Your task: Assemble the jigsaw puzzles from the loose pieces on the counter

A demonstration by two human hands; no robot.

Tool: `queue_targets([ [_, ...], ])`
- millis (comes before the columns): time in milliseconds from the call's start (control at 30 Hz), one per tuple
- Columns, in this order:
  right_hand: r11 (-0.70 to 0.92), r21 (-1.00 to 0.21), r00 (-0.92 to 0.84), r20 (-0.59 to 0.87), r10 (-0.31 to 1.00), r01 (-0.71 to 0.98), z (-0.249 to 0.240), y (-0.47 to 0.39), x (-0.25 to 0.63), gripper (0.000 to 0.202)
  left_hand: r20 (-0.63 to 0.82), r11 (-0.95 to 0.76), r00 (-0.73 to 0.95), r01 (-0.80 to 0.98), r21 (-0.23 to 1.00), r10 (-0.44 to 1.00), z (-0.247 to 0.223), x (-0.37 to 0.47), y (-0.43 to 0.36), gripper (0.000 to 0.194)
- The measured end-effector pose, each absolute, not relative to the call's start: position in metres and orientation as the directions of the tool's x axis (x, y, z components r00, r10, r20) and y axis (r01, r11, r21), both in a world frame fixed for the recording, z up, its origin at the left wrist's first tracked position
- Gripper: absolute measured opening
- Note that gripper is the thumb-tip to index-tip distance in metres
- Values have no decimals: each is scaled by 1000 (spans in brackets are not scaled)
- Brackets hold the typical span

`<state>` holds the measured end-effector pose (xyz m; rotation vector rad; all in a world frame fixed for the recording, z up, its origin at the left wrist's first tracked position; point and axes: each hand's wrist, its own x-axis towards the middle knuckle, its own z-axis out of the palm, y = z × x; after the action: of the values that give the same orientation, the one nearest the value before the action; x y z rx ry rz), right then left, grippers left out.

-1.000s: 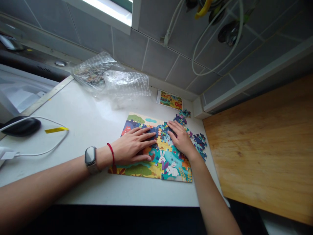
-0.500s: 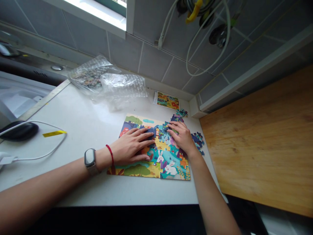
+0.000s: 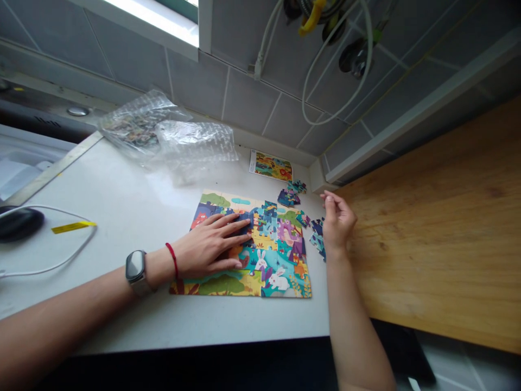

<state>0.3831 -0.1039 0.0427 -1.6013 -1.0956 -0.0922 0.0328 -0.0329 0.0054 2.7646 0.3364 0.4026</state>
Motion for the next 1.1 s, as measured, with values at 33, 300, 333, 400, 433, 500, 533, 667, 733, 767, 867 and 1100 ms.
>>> queue_targets([
  [33, 47, -770, 615, 543, 572, 636, 42, -105, 390, 38, 234, -918, 933, 182, 351, 274, 5, 32, -33, 65],
  [300, -232, -570, 404, 195, 894, 789, 37, -119, 408, 46, 232, -905, 931, 178, 386, 282, 8, 32, -28, 59],
  [333, -267, -515, 391, 148, 908, 815, 36, -123, 410, 48, 232, -905, 931, 178, 387, 282, 8, 31, -27, 57],
  [400, -336, -417, 402, 79, 912, 844, 35, -129, 415, 50, 234, -905, 931, 174, 389, 280, 8, 31, -25, 51],
  [433, -360, -376, 409, 55, 911, 854, 35, -131, 418, 51, 238, -904, 930, 172, 392, 280, 8, 30, -25, 48],
  [500, -374, -324, 401, 17, 916, 869, 35, -133, 422, 48, 249, -900, 925, 170, 401, 286, 7, 30, -24, 42],
  [533, -370, -315, 391, 4, 920, 874, 35, -133, 424, 44, 255, -899, 923, 169, 404, 288, 7, 29, -24, 40],
  [667, -363, -356, 380, -24, 925, 861, 40, -129, 422, 27, 272, -904, 919, 165, 395, 287, 7, 29, -25, 35],
  [733, -362, -427, 393, -17, 919, 829, 42, -126, 420, 24, 278, -908, 919, 157, 389, 278, 8, 29, -24, 33],
  [767, -357, -482, 406, -3, 914, 800, 42, -125, 418, 21, 281, -909, 921, 148, 389, 270, 9, 28, -23, 32],
  [867, -318, -667, 469, 53, 882, 673, 37, -118, 413, 11, 280, -910, 927, 127, 396, 251, 12, 28, -22, 30],
  [1100, -233, -777, 574, 193, 796, 584, 23, -103, 413, 7, 232, -912, 945, 129, 390, 233, 22, 30, -24, 29],
])
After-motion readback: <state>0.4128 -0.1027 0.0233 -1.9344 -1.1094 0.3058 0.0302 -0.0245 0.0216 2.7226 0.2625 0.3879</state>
